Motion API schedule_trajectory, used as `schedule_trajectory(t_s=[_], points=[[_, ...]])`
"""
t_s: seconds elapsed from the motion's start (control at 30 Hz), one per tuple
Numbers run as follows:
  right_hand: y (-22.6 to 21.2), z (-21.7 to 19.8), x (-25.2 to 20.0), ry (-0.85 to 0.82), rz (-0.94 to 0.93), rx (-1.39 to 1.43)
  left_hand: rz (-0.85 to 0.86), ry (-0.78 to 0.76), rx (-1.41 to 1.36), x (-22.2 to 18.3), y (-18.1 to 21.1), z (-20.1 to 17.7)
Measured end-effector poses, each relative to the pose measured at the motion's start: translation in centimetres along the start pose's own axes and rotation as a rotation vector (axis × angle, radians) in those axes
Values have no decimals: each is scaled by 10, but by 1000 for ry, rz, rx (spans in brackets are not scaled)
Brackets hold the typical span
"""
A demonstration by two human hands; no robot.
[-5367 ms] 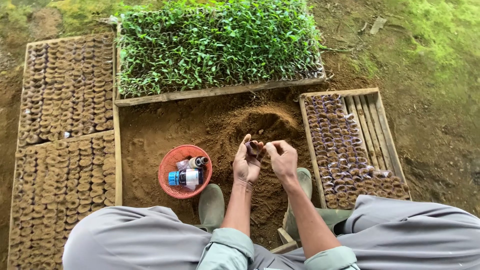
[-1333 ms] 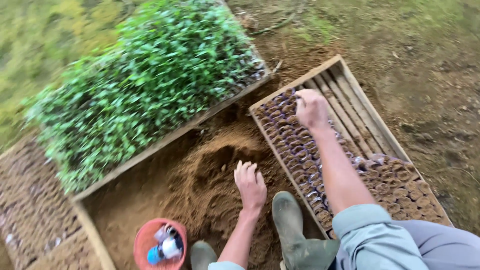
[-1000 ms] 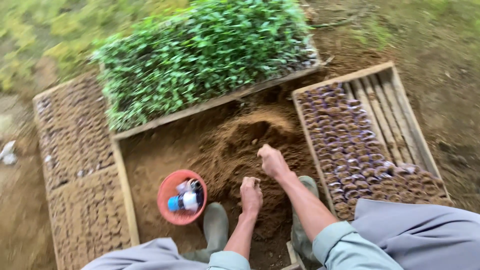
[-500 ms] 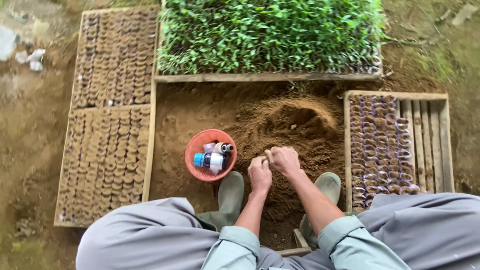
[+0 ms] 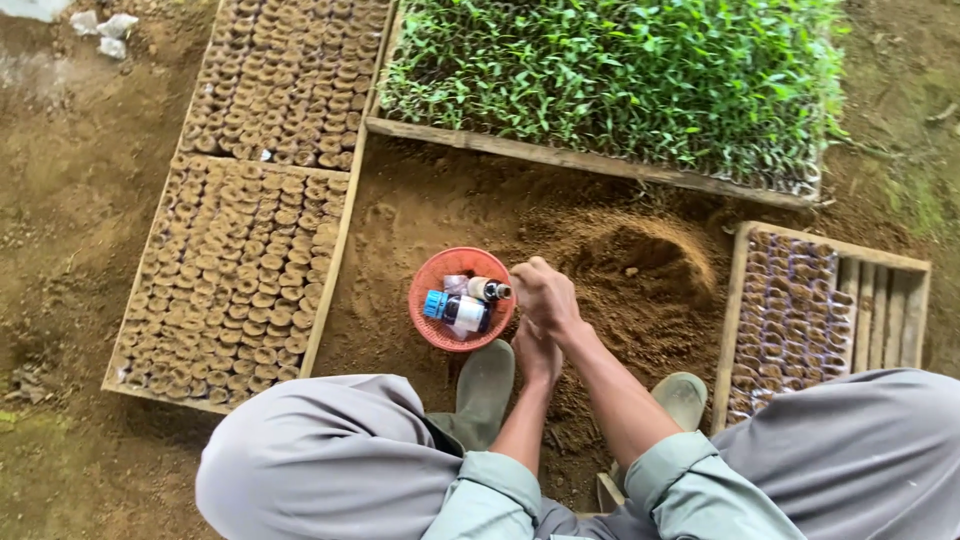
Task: Wrapping small soil blocks with plastic film for seedlings
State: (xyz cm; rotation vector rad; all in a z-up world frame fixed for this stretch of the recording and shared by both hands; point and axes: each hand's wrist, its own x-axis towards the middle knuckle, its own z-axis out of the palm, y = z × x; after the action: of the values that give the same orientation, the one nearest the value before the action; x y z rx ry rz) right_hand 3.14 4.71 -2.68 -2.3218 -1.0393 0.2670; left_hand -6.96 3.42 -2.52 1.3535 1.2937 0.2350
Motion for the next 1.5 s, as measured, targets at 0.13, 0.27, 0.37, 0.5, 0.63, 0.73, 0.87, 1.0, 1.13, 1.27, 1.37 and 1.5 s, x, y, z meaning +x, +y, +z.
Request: schedule_trajectory(t_s=[0.13, 0.27, 0.37, 0.5, 0.63, 0.73, 0.87, 1.0, 1.13, 1.27, 1.37, 1.5], points=[[-31, 30, 27, -197, -128, 6, -24, 28, -16, 14, -1, -9], [-45, 64, 56, -501, -277, -154, -43, 54, -30, 25, 7, -18], [-42, 98, 69, -601, -368, -269, -59, 68, -34, 28, 11, -26], [-45, 120, 75, -656, -431, -408, -73, 85, -38, 32, 12, -28], [-55, 106, 80, -699, -437, -400, -73, 93, -41, 41, 5, -19], [-50, 98, 84, -689, -373, -339, -78, 89, -43, 41, -4, -9], [-33, 86, 81, -672, -189, -204, -81, 79, -53, 33, -12, 7], [-16, 80, 84, -560, -43, -73, -62, 75, -55, 42, -36, 25], [-24, 14, 67, -421, 107, 123, 198, 188, -124, 33, -6, 15], [1, -33, 34, -217, 252, 514, -30, 123, -656, 31, 21, 11], [22, -54, 12, -104, 377, 701, -138, 150, -670, 35, 24, 15], [53, -66, -17, 6, 460, 834, -101, 64, -676, 37, 23, 28]])
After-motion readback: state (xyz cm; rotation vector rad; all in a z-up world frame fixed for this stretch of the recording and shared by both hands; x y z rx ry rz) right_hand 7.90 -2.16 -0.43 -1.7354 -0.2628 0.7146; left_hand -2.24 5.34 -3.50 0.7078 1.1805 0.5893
